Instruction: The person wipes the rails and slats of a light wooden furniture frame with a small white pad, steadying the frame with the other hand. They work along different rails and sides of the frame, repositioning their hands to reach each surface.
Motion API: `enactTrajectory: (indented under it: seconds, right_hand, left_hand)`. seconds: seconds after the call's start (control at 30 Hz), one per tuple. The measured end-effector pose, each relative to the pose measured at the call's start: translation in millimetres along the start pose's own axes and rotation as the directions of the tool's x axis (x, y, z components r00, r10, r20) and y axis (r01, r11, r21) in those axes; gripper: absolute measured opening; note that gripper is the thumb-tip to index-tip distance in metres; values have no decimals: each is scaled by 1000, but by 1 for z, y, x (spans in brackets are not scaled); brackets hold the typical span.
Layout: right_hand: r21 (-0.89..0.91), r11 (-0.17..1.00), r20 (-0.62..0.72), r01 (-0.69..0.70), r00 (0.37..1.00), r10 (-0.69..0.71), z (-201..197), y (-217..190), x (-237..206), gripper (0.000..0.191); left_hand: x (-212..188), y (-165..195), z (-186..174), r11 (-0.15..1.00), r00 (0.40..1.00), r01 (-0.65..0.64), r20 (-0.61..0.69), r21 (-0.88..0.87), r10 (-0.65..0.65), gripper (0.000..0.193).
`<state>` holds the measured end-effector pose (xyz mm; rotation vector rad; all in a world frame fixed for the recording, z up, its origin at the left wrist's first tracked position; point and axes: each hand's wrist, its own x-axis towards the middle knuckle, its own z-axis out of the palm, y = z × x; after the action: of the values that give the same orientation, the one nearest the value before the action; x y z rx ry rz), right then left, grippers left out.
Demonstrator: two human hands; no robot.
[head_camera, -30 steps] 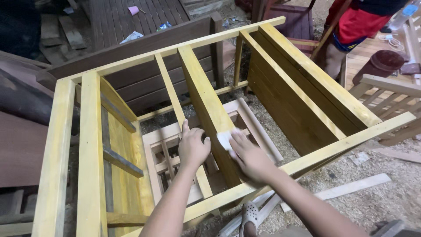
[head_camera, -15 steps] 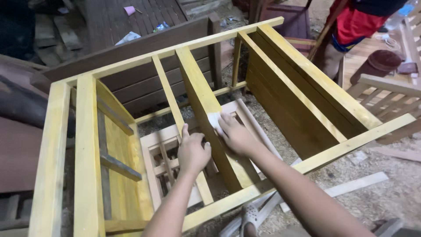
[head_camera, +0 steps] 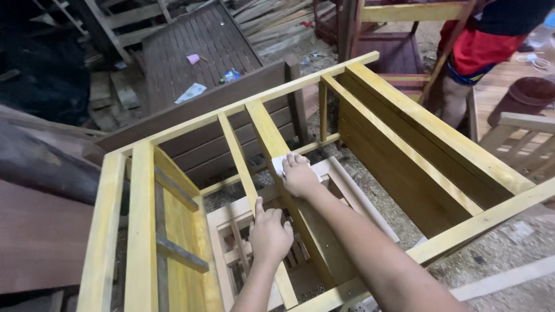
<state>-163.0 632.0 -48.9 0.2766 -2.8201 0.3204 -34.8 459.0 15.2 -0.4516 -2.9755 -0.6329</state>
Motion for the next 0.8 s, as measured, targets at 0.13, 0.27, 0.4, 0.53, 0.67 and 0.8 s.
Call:
enactTrajectory:
  seconds: [0.13, 0.27, 0.4, 0.53, 0.67, 0.8]
  right_hand:
    - [175, 985, 34, -2, 999, -4, -14, 3, -49, 46]
    - [352, 935, 74, -40, 997, 15, -62, -14, -152, 48]
    - [393, 836, 441, -383, 876, 194, -124, -17, -217, 48]
    - [771, 467, 389, -433, 901, 193, -170, -6, -234, 51]
    - [833, 483, 196, -270, 960, 199, -190, -13, -220, 51]
    - [631, 768, -114, -106, 967, 227, -196, -28, -227, 56]
  left_hand:
    - [-5, 2, 0, 1000, 999, -9, -33, -17, 9, 25]
    - [-13, -6, 5, 999, 1000, 25, 12, -28, -25, 32]
    - [-27, -8, 8, 989, 973, -89, -200, 121, 113, 79]
    - [-45, 13, 3, 865, 844, -485, -328, -126, 425, 131]
    - [-48, 37, -21, 676, 829, -2, 377, -737, 414, 68]
    - [-35, 39, -54, 838, 994, -98, -16, -537, 107, 39]
